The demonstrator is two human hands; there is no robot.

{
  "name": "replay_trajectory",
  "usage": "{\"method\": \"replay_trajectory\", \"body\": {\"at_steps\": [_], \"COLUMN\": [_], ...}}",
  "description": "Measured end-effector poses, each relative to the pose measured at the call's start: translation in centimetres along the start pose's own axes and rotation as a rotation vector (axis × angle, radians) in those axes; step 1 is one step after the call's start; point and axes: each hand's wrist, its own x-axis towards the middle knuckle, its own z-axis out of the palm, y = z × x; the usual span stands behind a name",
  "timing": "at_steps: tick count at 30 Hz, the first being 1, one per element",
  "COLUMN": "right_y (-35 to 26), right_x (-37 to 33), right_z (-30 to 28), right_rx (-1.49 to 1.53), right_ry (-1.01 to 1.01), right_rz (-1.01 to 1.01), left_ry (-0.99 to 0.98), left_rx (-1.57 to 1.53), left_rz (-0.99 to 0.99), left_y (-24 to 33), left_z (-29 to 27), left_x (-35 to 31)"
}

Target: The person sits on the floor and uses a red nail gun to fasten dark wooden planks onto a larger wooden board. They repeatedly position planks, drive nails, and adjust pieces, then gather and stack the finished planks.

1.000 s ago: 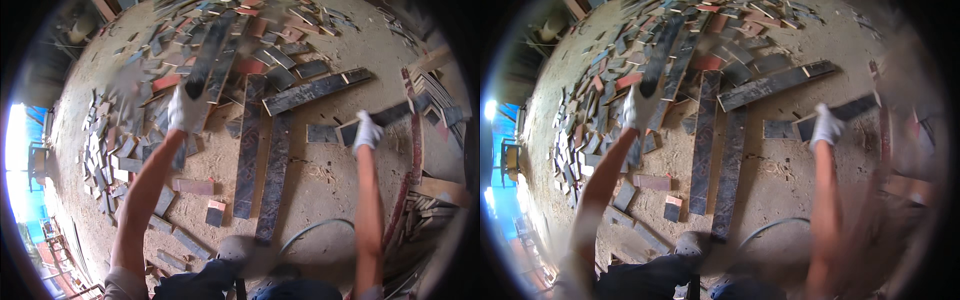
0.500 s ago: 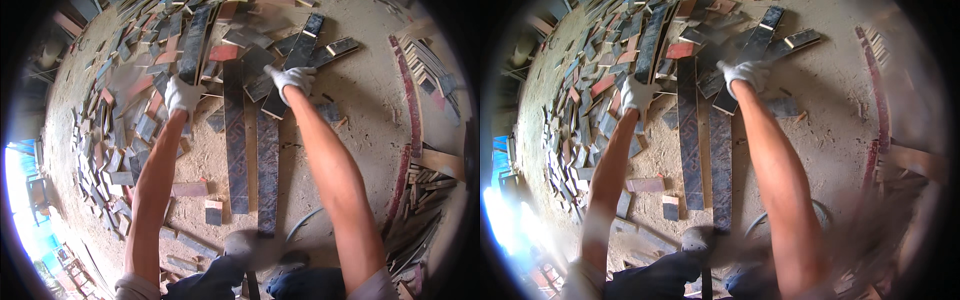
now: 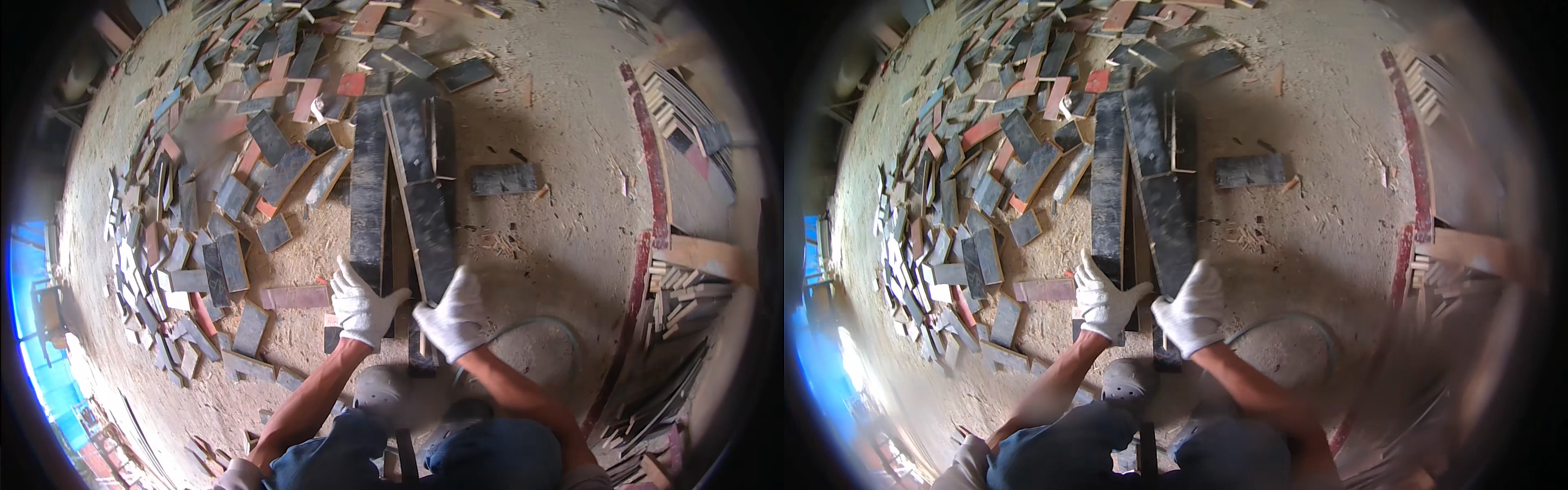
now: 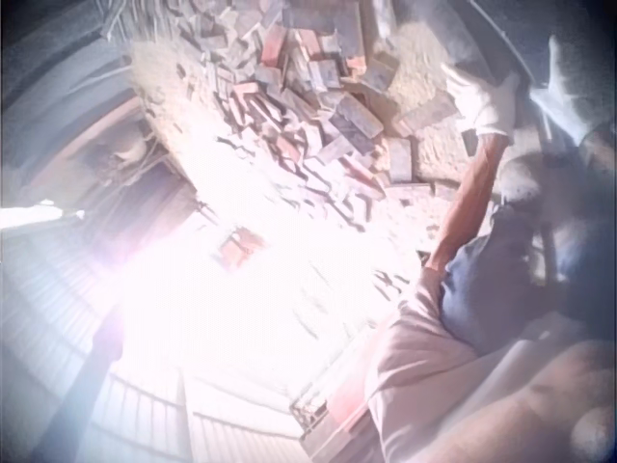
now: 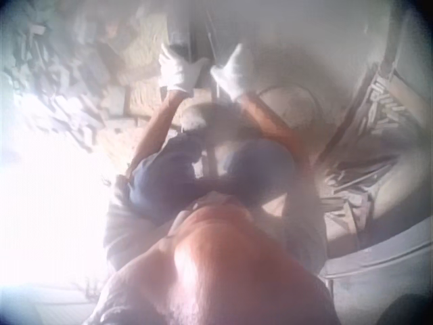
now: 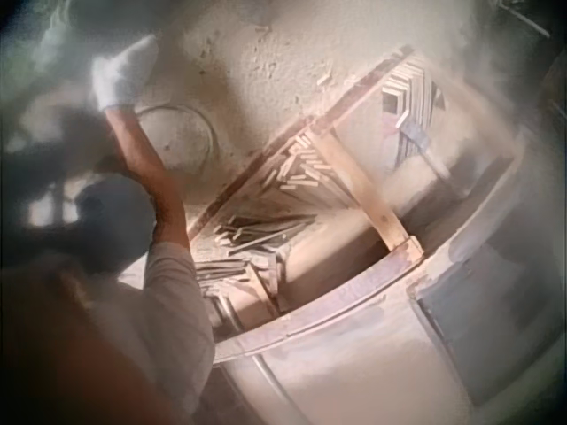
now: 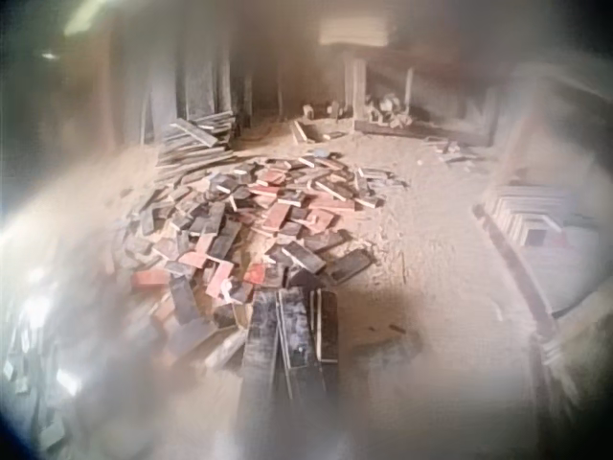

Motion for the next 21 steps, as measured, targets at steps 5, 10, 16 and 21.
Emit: {"method": "replay_trajectory", "body": {"at_steps": [5,10,16,21], "right_y": [-2.5,0.5,4.8,6.0], "right_x": [-1.6,0.6,-5.6,-16.7], "right_z": [3.8,-1.2,-7.5,-9.7], "right_rx": [-0.197,0.135,1.202,1.322], "right_ry": [0.011,-0.189,-0.17,0.134], "right_rz": [0.026,0.28,0.188,0.124], "left_ry": [0.038,-0.298,-0.631,-1.016], "left_rx": [-0.011,-0.497,-0.831,-0.749], "left_rz": [0.022,0.125,0.243,0.215], "left_y": [-1.7,-0.1,-0.6,0.0], "left_z": [1.4,-4.1,-6.5,-0.4], "left_x": [1.5,2.7,-5.0,-11.5]}}
